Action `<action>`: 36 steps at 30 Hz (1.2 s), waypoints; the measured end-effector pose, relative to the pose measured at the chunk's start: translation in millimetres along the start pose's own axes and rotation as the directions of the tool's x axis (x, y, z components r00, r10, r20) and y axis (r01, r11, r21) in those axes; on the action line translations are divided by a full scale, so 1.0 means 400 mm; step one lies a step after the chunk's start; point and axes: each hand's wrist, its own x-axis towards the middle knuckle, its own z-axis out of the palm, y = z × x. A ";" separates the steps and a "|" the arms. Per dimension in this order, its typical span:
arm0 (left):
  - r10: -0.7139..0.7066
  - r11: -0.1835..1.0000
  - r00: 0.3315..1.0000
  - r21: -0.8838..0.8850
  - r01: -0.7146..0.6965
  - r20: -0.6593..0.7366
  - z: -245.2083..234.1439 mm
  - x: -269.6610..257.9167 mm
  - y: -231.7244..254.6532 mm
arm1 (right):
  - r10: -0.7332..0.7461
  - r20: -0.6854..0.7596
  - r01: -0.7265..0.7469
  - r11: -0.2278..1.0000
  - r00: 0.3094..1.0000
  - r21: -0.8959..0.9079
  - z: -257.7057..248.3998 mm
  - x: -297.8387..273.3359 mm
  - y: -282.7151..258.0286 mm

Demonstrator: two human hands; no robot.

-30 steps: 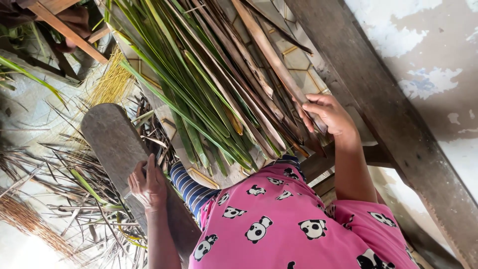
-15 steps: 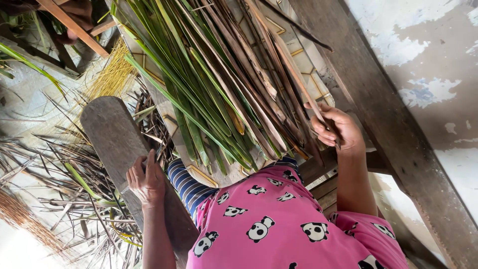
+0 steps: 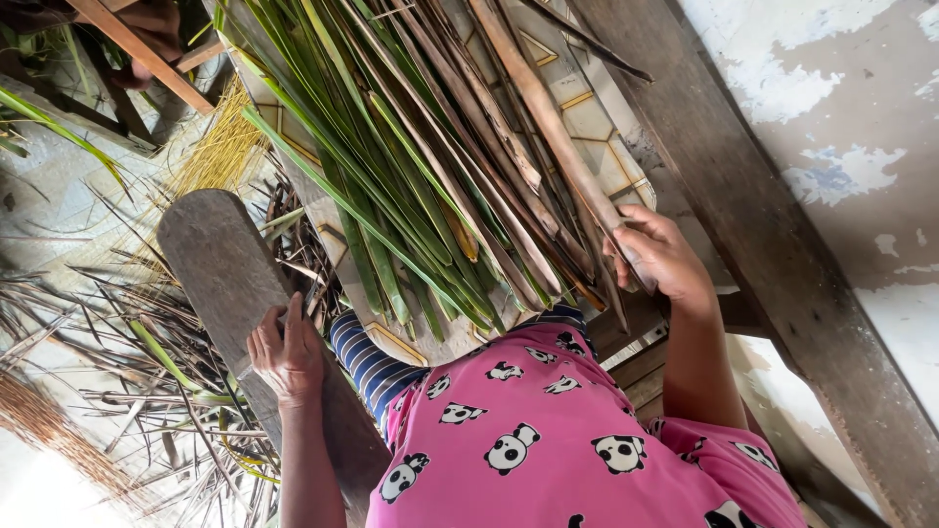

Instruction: Stripping the leafy part from palm fronds to collect the midrib sticks using a small knife

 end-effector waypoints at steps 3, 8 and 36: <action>0.007 1.000 1.000 0.005 -0.007 0.001 0.001 0.000 -0.002 | -0.131 -0.118 0.079 0.925 0.984 -0.371 -0.003 -0.001 -0.012; 0.008 1.000 1.000 0.016 -0.008 0.009 0.001 -0.004 -0.006 | -0.304 -0.113 -0.004 0.337 0.946 -0.941 0.022 0.021 -0.026; -0.016 1.000 1.000 0.013 0.016 -0.006 0.005 -0.006 -0.005 | -0.229 -0.012 0.223 0.958 0.973 -0.182 0.069 0.241 -0.129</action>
